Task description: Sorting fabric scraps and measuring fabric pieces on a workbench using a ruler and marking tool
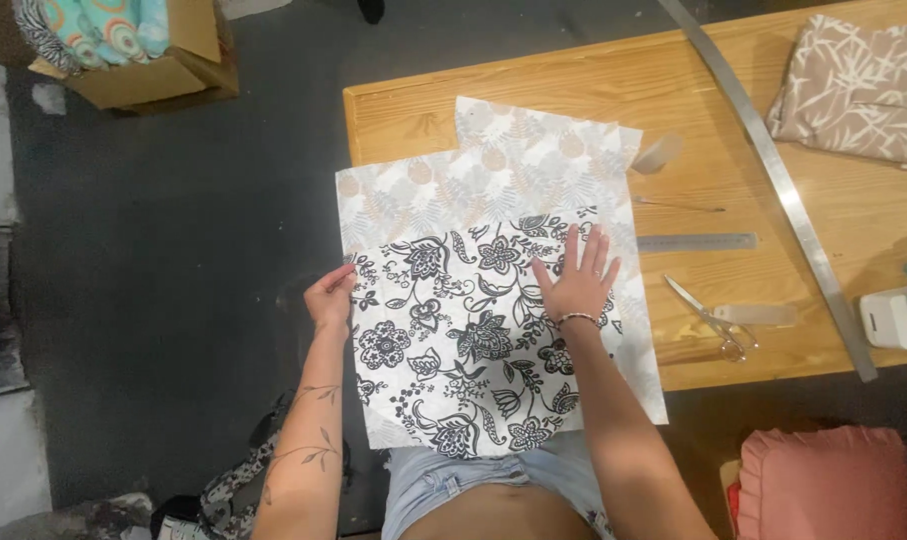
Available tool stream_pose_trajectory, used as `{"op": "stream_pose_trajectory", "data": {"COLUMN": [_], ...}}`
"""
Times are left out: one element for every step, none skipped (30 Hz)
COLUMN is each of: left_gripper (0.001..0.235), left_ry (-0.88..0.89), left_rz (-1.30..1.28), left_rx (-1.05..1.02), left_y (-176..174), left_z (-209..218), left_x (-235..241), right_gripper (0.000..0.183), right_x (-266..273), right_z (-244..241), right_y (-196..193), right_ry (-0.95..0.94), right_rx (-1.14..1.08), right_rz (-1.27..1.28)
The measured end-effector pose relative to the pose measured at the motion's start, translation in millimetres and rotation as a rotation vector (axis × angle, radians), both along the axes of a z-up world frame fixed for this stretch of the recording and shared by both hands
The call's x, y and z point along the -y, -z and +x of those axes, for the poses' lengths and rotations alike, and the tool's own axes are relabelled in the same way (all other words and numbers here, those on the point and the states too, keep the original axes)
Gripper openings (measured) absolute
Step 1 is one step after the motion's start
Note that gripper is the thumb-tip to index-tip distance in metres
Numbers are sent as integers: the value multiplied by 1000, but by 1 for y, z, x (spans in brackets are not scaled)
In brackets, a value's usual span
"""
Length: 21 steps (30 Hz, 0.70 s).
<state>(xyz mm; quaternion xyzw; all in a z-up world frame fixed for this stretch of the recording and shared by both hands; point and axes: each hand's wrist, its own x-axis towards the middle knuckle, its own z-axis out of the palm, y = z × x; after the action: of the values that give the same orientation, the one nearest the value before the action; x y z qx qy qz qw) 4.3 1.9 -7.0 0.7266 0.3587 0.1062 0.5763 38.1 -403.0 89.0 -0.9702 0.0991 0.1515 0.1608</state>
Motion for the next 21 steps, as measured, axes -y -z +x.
{"op": "stream_pose_trajectory", "data": {"left_gripper": [26,27,27,27,28,28,28,27,27,28,30,30,29,28,28,25,23,23,27,35,35], "left_ry": [0,0,3,-11,-25,-24,-30,-41,-45,-70,-95,-107,-108,-111,-125,-77,-28,-45,34,111,91], "left_rz": [-7,-10,-8,-14,-20,-20,-28,-35,-34,-43,-51,-50,-29,-9,-8,52,112,112,212,311,310], "left_rx": [-5,-7,-5,-18,-32,-30,-54,-78,-74,-79,-83,-79,-95,-112,-109,-86,-64,-60,-149,-240,-241], "left_y": [2,2,6,10,15,11,7,2,8,13,19,25,31,37,33,28,23,-6,-35,-64,-63], "left_z": [-1,2,3,4,5,5,4,3,5,5,5,7,8,7,6,6,6,-4,-14,-25,-42], "left_x": [-1,-4,-6,-7,-8,-7,-6,-7,-8,-11,-14,-16,-18,-21,-18,-16,-14,-2,9,21,19], "right_gripper": [90,90,90,91,91,91,91,91,91,91,91,91,91,92,92,90,91,91,80,70,70], "right_x": [1,-2,-1,0,1,2,3,2,3,2,1,2,3,3,6,10,14,25,35,45,60], "right_z": [0,3,4,3,2,1,1,1,2,2,3,3,4,4,3,4,5,2,-1,-3,-14], "right_y": [7,15,15,16,17,20,22,24,20,17,13,16,19,23,24,24,25,29,34,39,42], "right_ry": [10,19,22,20,18,20,18,11,8,11,14,2,10,15,1,-3,-7,-24,10,43,24], "right_rx": [10,24,26,38,50,52,51,51,55,37,19,23,30,36,39,85,129,132,309,480,478], "right_rz": [-10,-15,-14,-6,2,2,1,2,3,13,23,26,28,31,34,99,166,167,381,600,607]}}
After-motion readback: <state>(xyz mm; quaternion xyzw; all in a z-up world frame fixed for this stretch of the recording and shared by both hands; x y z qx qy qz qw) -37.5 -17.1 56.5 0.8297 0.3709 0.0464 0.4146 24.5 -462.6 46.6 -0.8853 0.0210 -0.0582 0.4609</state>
